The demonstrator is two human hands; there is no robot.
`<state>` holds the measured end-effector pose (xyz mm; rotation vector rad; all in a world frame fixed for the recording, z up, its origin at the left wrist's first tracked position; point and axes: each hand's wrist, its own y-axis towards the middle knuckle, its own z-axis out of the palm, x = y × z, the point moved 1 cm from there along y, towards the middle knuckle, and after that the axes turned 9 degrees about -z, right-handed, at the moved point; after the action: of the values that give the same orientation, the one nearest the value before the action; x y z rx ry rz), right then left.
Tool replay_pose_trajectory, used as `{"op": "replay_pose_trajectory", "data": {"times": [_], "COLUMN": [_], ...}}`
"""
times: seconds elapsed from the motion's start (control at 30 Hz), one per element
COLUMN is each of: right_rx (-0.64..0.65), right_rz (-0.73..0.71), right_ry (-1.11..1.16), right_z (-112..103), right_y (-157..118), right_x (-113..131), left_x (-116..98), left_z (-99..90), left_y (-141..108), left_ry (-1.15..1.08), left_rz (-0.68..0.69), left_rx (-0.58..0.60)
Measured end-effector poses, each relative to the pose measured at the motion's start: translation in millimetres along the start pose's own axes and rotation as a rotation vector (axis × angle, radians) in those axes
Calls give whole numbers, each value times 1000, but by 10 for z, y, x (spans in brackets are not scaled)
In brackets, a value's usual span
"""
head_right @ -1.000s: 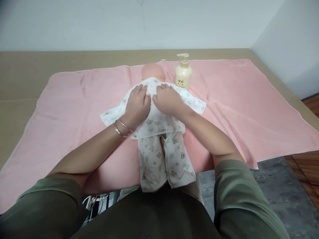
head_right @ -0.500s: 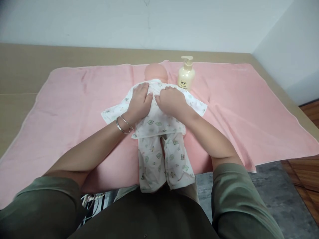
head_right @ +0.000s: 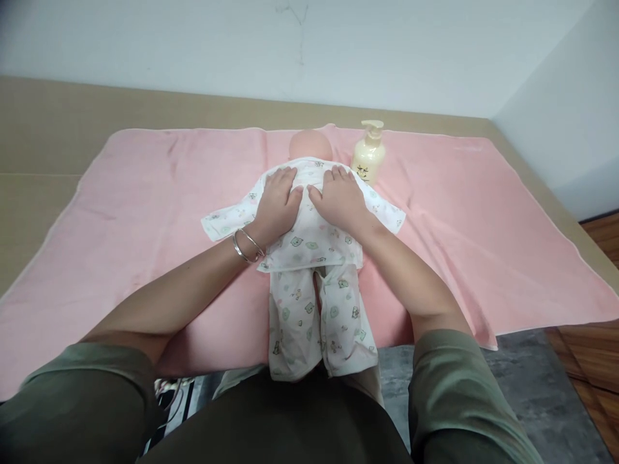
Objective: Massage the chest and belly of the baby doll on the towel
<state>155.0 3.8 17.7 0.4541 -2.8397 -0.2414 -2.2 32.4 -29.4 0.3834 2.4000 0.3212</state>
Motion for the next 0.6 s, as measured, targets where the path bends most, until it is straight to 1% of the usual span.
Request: {"op": "replay_pose_trajectory", "data": {"times": [0.1, 0.2, 0.27, 0.4, 0.43, 0.5, 0.6], "right_rx": [61, 91, 66, -10, -17, -7, 34], "right_rz": [-21, -26, -13, 12, 4, -8, 5], "right_ry": [76, 75, 33, -46, -54, -36, 46], "right_z": [-8, -27, -36, -51, -57, -66, -70], "right_y": [51, 65, 36, -81, -102, -112, -45], "right_x": [-85, -81, -8, 193, 224, 235, 139], "left_x": [6, -5, -10, 5, 7, -9, -86], "left_z": [19, -7, -59, -170, -181, -171, -113], "left_y": [-16, -4, 40, 159, 172, 152, 9], "left_ry": [-20, -25, -6, 20, 28, 59, 86], "left_rz": [-1, -9, 1, 36, 38, 36, 40], "left_rx": [-27, -29, 21, 197, 211, 179, 48]}}
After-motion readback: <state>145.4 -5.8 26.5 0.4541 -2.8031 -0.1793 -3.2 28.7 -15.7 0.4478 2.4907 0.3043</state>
